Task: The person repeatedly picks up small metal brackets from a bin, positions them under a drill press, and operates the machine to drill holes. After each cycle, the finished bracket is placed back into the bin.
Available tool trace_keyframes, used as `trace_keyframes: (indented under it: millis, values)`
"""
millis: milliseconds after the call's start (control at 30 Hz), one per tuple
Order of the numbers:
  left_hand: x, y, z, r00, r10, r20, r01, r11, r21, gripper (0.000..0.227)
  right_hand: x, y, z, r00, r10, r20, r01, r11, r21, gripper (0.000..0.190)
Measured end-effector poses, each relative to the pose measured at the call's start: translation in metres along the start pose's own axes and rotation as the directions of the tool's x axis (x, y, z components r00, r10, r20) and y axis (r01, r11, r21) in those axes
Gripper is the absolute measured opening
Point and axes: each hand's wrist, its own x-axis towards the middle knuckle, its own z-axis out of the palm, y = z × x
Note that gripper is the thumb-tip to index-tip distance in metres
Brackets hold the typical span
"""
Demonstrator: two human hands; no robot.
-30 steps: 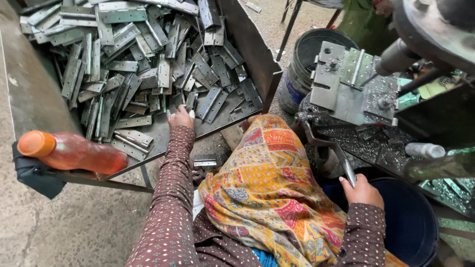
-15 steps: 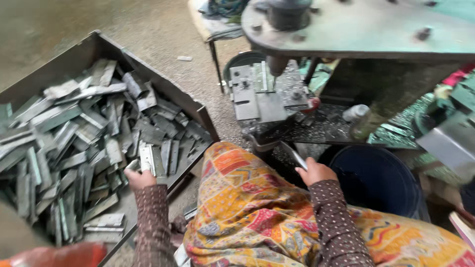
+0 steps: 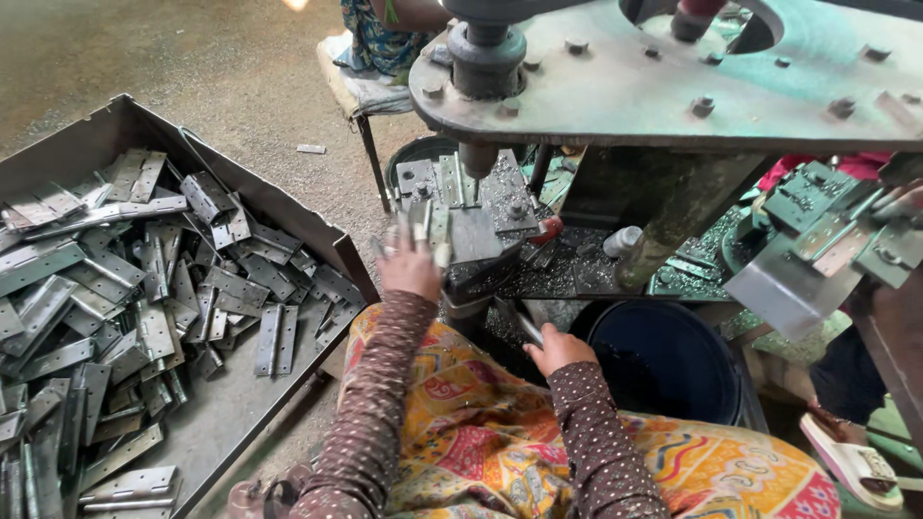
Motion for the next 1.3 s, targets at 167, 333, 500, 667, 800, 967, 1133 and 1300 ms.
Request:
trace_keyframes:
  millis: [167,333,500,667,800,967,1133,1300]
  values:
    - [-0.024,0.042,0.038,0.985,0.169,0.029,-0.168,0.986,-0.02,0.063,0.007,-0.006,-0.017,0.994,0.026,0.105,-0.024,1.0,-0.018,0.046]
    - [-0.01,0.062,0.051,0.95,0.213,0.229,-0.242,0.965,0.105,0.061,0.013,-0.022,-0.051,0.985,0.034,0.169,-0.014,0.993,-0.118,0.045]
    - [0.014,0.061,0.047,0.955,0.177,0.238,-0.187,0.982,0.017,0.048,0.007,-0.02,-0.041,0.985,0.068,0.161,-0.047,0.99,-0.135,0.041]
    - [0.011,0.053,0.037,0.961,0.21,0.18,-0.209,0.978,-0.028,0.05,0.006,0.01,0.028,0.998,0.038,0.05,-0.04,0.998,0.049,0.04]
    - [0.009,0.047,0.038,0.97,0.197,0.145,-0.192,0.98,-0.048,0.046,0.013,0.023,0.066,0.999,0.006,0.043,-0.008,0.999,0.045,0.042]
    - [0.008,0.044,0.062,0.963,0.258,0.079,-0.261,0.965,0.026,0.041,0.014,0.01,0.033,0.982,0.108,0.156,-0.106,0.994,-0.022,0.042]
    - [0.03,0.044,0.078,0.957,0.268,0.115,-0.276,0.959,0.068,0.044,0.032,-0.014,-0.034,0.966,0.104,0.237,-0.071,0.987,-0.145,0.038]
    - [0.045,0.044,0.078,0.95,0.21,0.229,-0.22,0.975,0.019,0.04,0.022,-0.004,-0.009,0.962,0.108,0.249,-0.117,0.993,0.02,0.036]
